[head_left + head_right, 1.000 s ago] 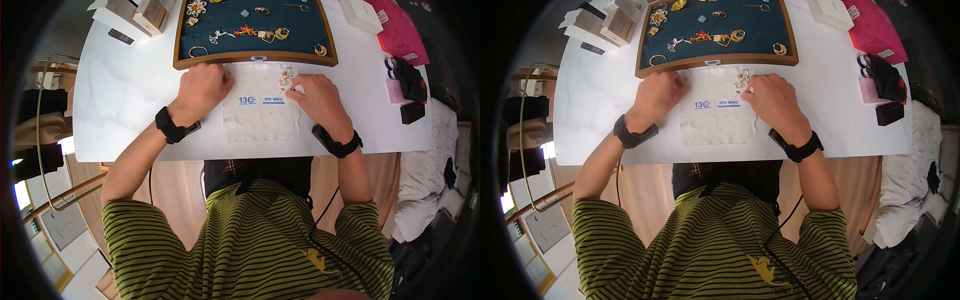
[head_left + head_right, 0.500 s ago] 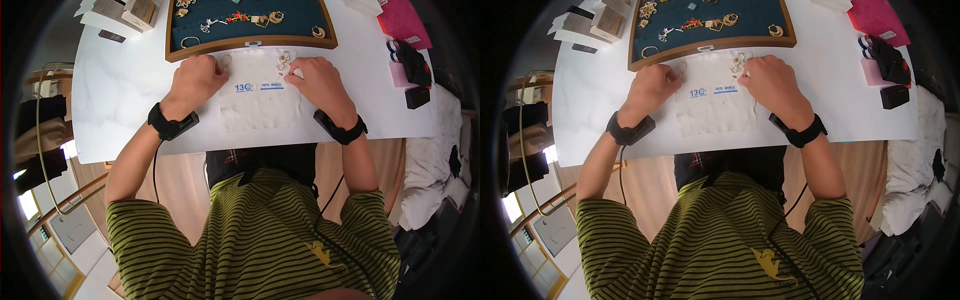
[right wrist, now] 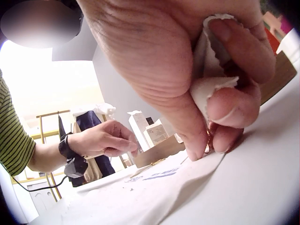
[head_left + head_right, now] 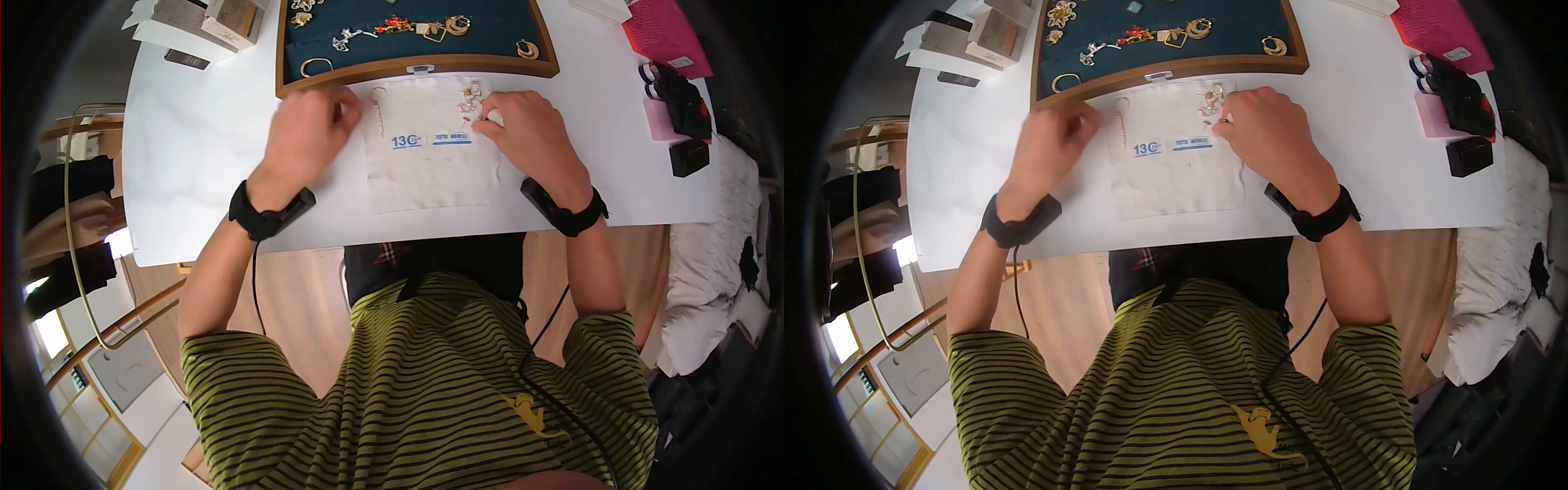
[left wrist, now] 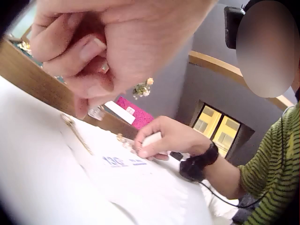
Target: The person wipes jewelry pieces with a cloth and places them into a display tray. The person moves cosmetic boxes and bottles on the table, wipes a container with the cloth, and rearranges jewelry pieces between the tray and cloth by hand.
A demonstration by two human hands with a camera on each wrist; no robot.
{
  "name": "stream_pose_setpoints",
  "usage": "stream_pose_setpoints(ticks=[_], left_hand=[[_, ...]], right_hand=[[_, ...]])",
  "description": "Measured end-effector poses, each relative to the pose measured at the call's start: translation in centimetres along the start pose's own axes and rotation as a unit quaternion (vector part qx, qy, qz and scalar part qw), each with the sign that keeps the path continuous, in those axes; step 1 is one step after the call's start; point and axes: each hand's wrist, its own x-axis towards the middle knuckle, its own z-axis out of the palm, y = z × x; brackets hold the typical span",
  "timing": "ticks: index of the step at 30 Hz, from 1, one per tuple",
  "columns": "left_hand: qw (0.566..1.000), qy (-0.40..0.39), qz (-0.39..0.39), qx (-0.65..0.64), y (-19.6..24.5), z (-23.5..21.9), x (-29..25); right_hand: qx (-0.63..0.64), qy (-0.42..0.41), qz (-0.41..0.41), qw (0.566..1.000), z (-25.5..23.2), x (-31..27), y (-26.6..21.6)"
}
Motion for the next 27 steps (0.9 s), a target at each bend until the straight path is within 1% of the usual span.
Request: stream_pose_setpoints(ticks=[1, 3, 5, 7, 8, 10, 12, 14, 16, 18, 20, 21, 22, 23, 24, 25, 27], left_hand=[[1.000, -0.002, 0.000, 0.007, -0.9, -0.4, 0.5], [0.993, 0.111, 0.005, 0.035, -2.9, -1.4, 2.0], [0.990, 0.128, 0.002, 0.057, -4.5, -2.3, 3.3], [0.990, 0.063, -0.038, 0.118, -5.6, -3.0, 4.7], [0.992, 0.045, -0.025, 0.112, -6.0, -3.1, 5.2], [0.990, 0.034, -0.030, 0.137, -6.0, -2.9, 5.8], [0.986, 0.022, -0.035, 0.162, -5.7, -2.8, 6.4], [0.974, 0.004, -0.046, 0.220, -5.7, -2.6, 6.9], [0.974, 0.013, -0.039, 0.223, -5.7, -2.5, 6.9], [0.973, 0.023, -0.031, 0.226, -5.7, -2.4, 6.8], [0.980, 0.086, -0.034, 0.177, -5.2, -2.8, 6.0], [0.980, 0.081, -0.032, 0.177, -5.0, -3.0, 5.4], [0.984, 0.112, -0.015, 0.134, -4.2, -3.5, 4.7], [0.985, 0.145, 0.003, 0.090, -3.5, -3.9, 4.0], [0.980, 0.171, 0.028, 0.095, -2.6, -4.0, 3.1], [0.980, 0.169, 0.034, 0.095, -1.6, -3.9, 2.3], [0.986, 0.153, 0.026, 0.065, -0.1, -3.8, 1.0]], right_hand=[[-0.001, 0.010, -0.002, 1.000, 0.1, -0.1, 0.0], [0.001, 0.014, -0.002, 1.000, 0.1, -0.2, -0.1], [-0.002, 0.021, -0.004, 1.000, 0.0, -0.2, -0.2], [-0.007, 0.011, 0.006, 1.000, -0.1, -0.2, -0.3], [-0.007, 0.014, 0.007, 1.000, -0.2, -0.2, -0.4], [0.005, -0.011, 0.009, 1.000, -0.5, -0.3, -0.5], [0.007, 0.000, 0.014, 1.000, -0.7, -0.7, -0.5], [0.009, 0.009, 0.017, 1.000, -0.7, -1.1, -0.4], [0.004, 0.023, 0.007, 1.000, -0.5, -1.6, 0.0], [0.014, 0.031, 0.018, 0.999, -0.6, -2.3, 0.1], [0.026, 0.037, 0.028, 0.999, -0.6, -3.2, 0.2], [0.048, 0.055, 0.026, 0.997, -0.6, -3.8, 0.2], [0.071, 0.074, 0.026, 0.994, -0.5, -4.5, 0.2], [0.073, 0.075, 0.032, 0.994, -0.4, -5.1, 0.0], [0.078, 0.044, 0.046, 0.995, -0.5, -5.7, -0.2], [0.084, 0.014, 0.058, 0.995, -0.6, -6.0, -0.4], [0.097, 0.013, 0.053, 0.994, -1.1, -6.4, -0.8]])
